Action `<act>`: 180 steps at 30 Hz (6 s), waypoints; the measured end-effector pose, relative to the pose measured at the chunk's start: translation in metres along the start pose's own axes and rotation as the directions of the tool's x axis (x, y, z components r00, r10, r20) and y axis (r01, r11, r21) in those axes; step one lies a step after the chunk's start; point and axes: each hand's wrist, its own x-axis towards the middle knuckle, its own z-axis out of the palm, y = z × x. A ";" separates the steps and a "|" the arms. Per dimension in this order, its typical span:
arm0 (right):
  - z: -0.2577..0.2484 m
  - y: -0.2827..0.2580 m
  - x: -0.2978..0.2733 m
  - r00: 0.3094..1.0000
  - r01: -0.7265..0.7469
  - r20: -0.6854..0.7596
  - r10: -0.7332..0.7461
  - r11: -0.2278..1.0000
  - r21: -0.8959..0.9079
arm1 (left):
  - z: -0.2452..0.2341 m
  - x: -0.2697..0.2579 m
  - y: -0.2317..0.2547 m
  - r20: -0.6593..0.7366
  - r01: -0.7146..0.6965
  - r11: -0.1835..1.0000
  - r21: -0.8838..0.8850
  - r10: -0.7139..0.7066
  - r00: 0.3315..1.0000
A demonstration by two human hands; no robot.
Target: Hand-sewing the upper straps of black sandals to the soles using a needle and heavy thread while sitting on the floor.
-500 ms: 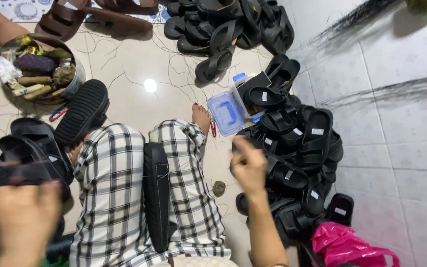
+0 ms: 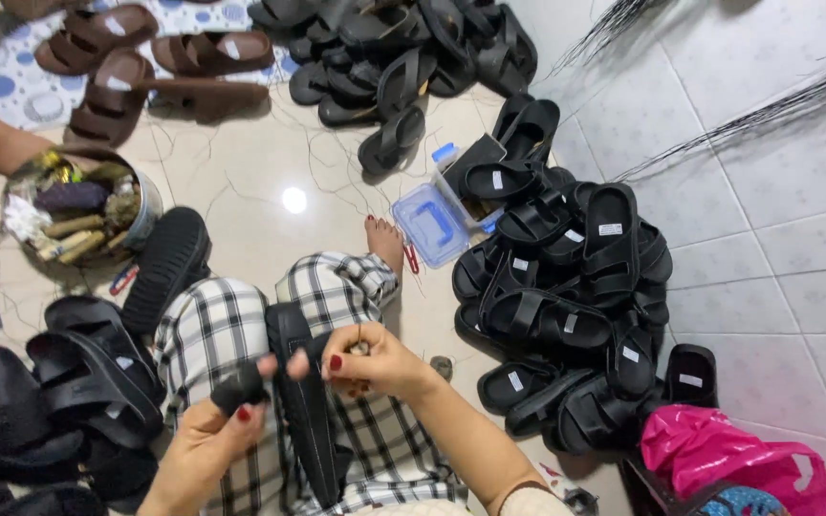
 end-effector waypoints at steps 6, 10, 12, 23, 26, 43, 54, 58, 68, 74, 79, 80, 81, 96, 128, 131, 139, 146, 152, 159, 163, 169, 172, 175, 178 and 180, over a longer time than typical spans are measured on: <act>0.010 -0.005 0.011 0.984 0.124 -0.105 -0.143 0.978 -0.170 | 0.014 0.013 -0.010 0.010 0.053 -0.097 0.994 0.551 0.834; 0.009 0.007 0.009 0.969 0.126 -0.174 -0.176 0.956 -0.267 | 0.027 -0.003 -0.034 0.120 -0.008 -0.183 0.983 0.610 0.783; 0.013 0.005 0.015 0.939 0.065 -0.251 -0.235 0.839 -0.541 | 0.041 -0.004 -0.033 0.133 -0.088 -0.100 0.991 0.715 0.686; -0.046 -0.012 0.001 0.869 -0.328 -0.493 -0.041 0.698 -0.637 | -0.080 -0.027 -0.065 -0.056 -0.055 0.409 0.911 0.253 0.966; -0.049 -0.038 -0.025 0.934 -0.331 -0.341 -0.111 0.095 -0.939 | -0.113 -0.055 0.020 -0.548 0.570 0.528 0.629 -0.219 0.807; 0.001 -0.051 0.002 0.965 0.207 0.114 0.235 -0.421 -0.883 | 0.004 0.051 0.071 0.304 -0.316 0.038 0.948 0.191 0.933; 0.030 -0.067 0.020 0.935 0.297 0.142 0.325 -0.498 -0.815 | -0.001 0.064 0.058 0.439 -0.460 -0.070 0.885 0.449 0.778; 0.027 -0.054 0.028 0.943 0.282 0.157 0.292 -0.457 -0.844 | -0.008 0.069 0.057 0.449 -0.470 -0.090 0.878 0.496 0.744; -0.007 -0.043 0.014 0.963 0.253 0.229 0.140 -0.184 -0.950 | -0.003 0.049 0.041 0.346 -0.397 -0.005 0.918 0.497 0.795; 0.011 -0.052 0.007 0.952 0.305 0.243 0.187 -0.477 -0.825 | 0.005 0.053 0.055 0.337 -0.364 -0.018 0.931 0.422 0.841; -0.004 -0.043 0.019 0.928 0.360 0.305 0.214 -0.307 -0.881 | -0.002 0.060 0.049 0.390 -0.408 -0.075 0.910 0.490 0.779; 0.000 -0.042 0.021 0.929 0.368 0.333 0.159 -0.343 -0.864 | -0.002 0.062 0.050 0.396 -0.416 -0.076 0.906 0.497 0.772; 0.005 -0.039 0.022 0.928 0.368 0.359 0.097 -0.378 -0.850 | -0.003 0.062 0.052 0.407 -0.427 -0.080 0.901 0.498 0.766; 0.025 -0.033 0.022 0.966 0.239 0.260 -0.007 -0.372 -0.897 | 0.038 0.000 0.047 -0.216 -0.096 0.984 0.149 0.127 0.968; -0.011 -0.013 0.016 0.999 0.033 0.003 -0.034 0.944 -0.328 | 0.042 0.013 0.028 -0.007 -0.270 0.541 0.796 0.455 0.891; -0.003 -0.019 0.019 0.996 0.085 0.068 -0.059 0.872 -0.482 | 0.044 0.014 0.020 0.030 -0.291 0.439 0.850 0.511 0.859; -0.015 -0.051 0.005 0.996 0.051 0.086 0.014 0.714 -0.698 | 0.051 0.018 0.014 0.041 -0.256 0.331 0.908 0.539 0.842; 0.024 -0.051 0.009 0.992 0.111 0.119 -0.041 -0.166 -0.980 | 0.044 0.021 0.000 -0.109 -0.305 0.514 0.802 0.628 0.771; -0.032 -0.033 -0.018 0.756 -0.095 0.138 -0.640 -0.316 -0.944 | -0.019 -0.008 0.003 0.090 0.113 -0.235 0.965 0.707 0.701; -0.031 -0.040 -0.021 0.795 -0.029 -0.043 -0.605 0.033 -0.999 | -0.039 -0.010 0.048 -0.053 0.116 -0.081 0.990 0.551 0.833; 0.007 -0.032 0.011 0.986 0.070 0.039 -0.160 0.193 -0.979 | 0.014 0.006 0.054 0.178 -0.316 0.226 0.922 0.477 0.860; 0.004 -0.028 0.024 0.996 0.084 0.039 -0.079 0.708 -0.701 | 0.018 -0.003 0.057 0.177 0.056 0.979 0.195 -0.092 0.980; -0.008 -0.003 0.030 0.995 0.099 0.002 -0.099 0.990 -0.099 | 0.016 0.014 0.037 0.084 -0.261 0.965 0.039 0.257 0.963; -0.010 0.004 0.034 0.982 0.104 -0.145 -0.119 0.989 -0.106 | 0.003 0.019 0.015 0.213 -0.233 -0.061 0.971 0.668 0.713; 0.000 0.000 0.042 0.959 0.126 -0.214 -0.185 0.956 -0.264 | 0.012 0.008 0.022 0.221 -0.188 -0.120 0.975 0.636 0.740; 0.005 0.000 0.045 0.928 0.126 -0.280 -0.247 0.913 -0.387 | 0.024 0.000 0.015 0.180 -0.244 0.053 0.968 0.528 0.830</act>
